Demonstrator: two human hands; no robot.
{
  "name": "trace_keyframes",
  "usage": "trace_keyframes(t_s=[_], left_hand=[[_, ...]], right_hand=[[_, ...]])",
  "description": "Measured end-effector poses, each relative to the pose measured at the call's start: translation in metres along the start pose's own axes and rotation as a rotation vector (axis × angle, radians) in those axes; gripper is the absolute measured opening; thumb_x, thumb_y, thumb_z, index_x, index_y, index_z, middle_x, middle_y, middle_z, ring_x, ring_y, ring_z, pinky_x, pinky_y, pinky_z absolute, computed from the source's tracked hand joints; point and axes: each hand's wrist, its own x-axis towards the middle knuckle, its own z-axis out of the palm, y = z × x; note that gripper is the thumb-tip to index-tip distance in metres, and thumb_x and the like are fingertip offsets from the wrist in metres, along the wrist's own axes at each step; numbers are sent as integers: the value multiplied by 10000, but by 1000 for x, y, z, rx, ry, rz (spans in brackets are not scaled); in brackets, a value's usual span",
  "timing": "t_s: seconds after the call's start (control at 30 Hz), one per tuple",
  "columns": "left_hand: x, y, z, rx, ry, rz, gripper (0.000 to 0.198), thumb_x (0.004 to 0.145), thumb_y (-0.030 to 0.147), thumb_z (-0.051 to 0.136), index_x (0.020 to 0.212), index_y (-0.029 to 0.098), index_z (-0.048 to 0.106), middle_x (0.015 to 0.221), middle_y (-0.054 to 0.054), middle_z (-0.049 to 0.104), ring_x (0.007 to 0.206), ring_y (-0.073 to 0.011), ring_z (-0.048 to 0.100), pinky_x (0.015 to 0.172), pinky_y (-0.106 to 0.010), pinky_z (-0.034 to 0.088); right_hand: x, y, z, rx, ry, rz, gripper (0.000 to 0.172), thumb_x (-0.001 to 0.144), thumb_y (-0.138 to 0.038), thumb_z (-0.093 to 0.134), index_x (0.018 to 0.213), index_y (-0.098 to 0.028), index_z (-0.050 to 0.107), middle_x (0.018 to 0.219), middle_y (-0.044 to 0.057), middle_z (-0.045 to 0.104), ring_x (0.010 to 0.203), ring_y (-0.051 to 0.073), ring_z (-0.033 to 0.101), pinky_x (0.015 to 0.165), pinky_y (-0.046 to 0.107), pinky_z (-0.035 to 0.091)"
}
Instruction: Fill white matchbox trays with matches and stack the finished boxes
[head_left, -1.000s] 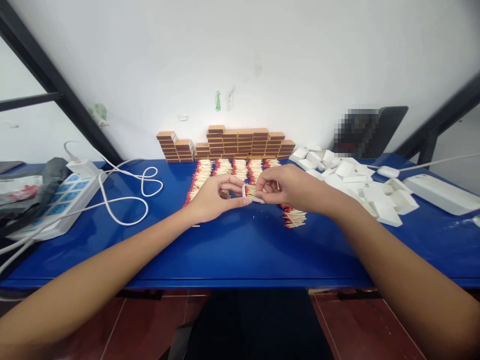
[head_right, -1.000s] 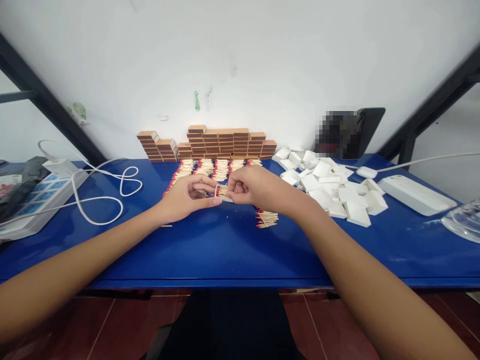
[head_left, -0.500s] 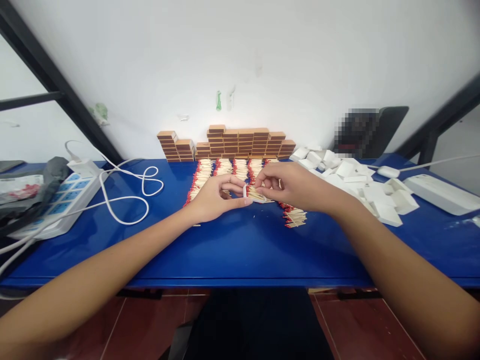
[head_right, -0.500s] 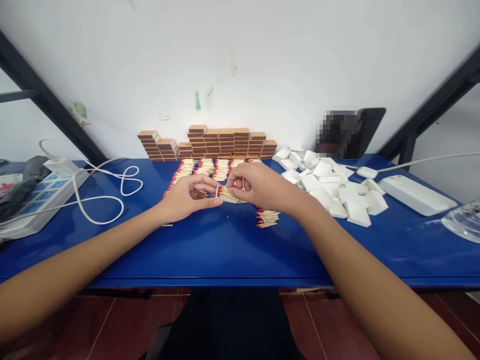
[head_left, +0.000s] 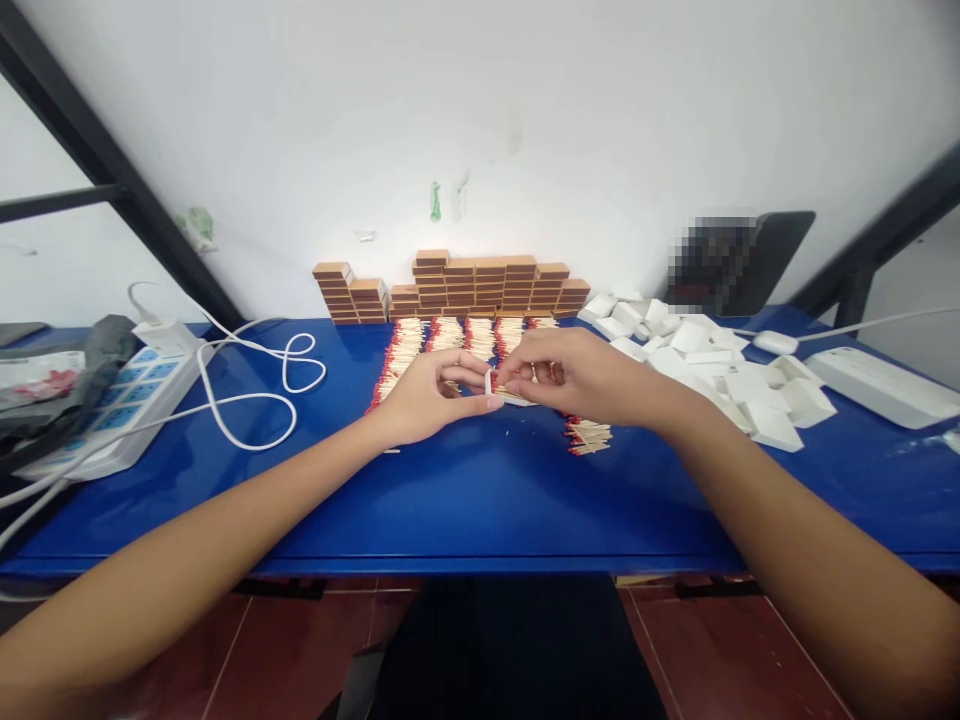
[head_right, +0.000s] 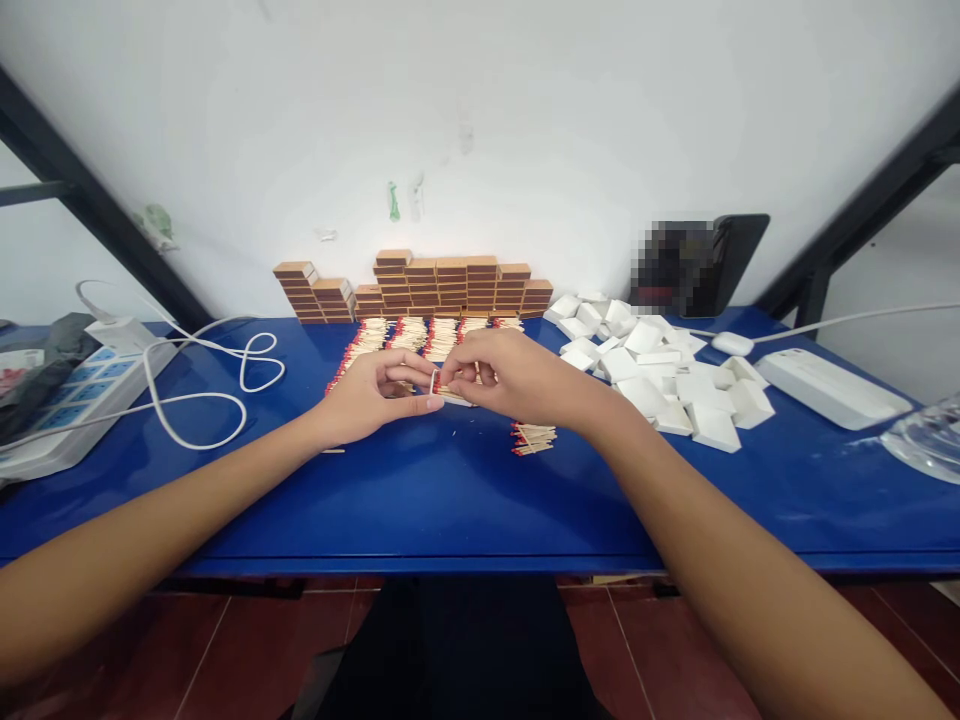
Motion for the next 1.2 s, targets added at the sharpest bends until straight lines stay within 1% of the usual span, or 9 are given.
trace_keyframes(t_s=[0.17,0.33,0.5,0.57,0.67,0.77,0.93,1.07,1.2], left_hand=[[0,-2,0,7,3,26,458,756,435,967,1092,195,769,1040,-85,824,972,-224,781,740,-292,548],[0,-2,0,28,9,14,474,739,439,976,1083,190,765,1005,-82,825,906,-210,773,746,-304,554],[1,2,2,-12,108,-21,534,696,440,992,1080,172,735,988,-91,824,940,-229,780,840,-347,582],[2,4,2,-9,162,-13,536,683,451,992,1049,167,724,939,-79,820,858,-212,770,793,-335,576],[4,8,1,0,227,7,533,652,455,999,993,168,707,868,-52,805,737,-171,730,701,-297,548],[5,8,1,-4,251,10,532,634,442,1004,973,171,697,847,-42,799,712,-159,716,682,-285,538],[4,7,2,-35,205,31,510,655,416,992,1003,165,716,826,-43,795,791,-180,747,742,-298,557],[4,6,2,-19,195,19,512,668,421,986,1028,166,727,904,-74,817,852,-201,765,766,-309,561],[4,6,2,17,205,17,496,669,432,983,999,168,723,882,-63,806,804,-184,740,730,-301,542]], right_hand=[[0,-2,0,-6,55,48,198,956,-367,675,988,-217,800,767,28,679,699,176,575,662,304,404],[1,0,2,-24,51,68,167,941,-363,678,938,-216,758,757,20,657,715,175,576,669,299,404],[-1,9,-5,-74,112,104,146,936,-341,662,899,-218,731,759,18,660,697,170,571,659,297,408],[-2,14,-9,-114,60,129,135,914,-321,666,899,-214,747,761,21,679,691,172,583,653,297,412],[-3,19,-12,-150,-100,164,136,869,-276,682,910,-205,790,840,47,749,727,188,634,659,304,427],[-2,19,-11,-136,-200,199,155,851,-245,687,922,-203,819,886,59,782,760,200,670,674,305,445],[-1,19,-4,-103,-291,254,142,840,-207,682,897,-206,812,811,36,757,705,184,658,647,295,441],[-2,22,-2,-125,-327,288,119,842,-211,673,876,-203,787,787,22,743,688,174,647,630,292,439],[-3,22,-2,-139,-355,353,102,856,-266,692,888,-205,768,790,27,737,681,179,629,611,301,417]])
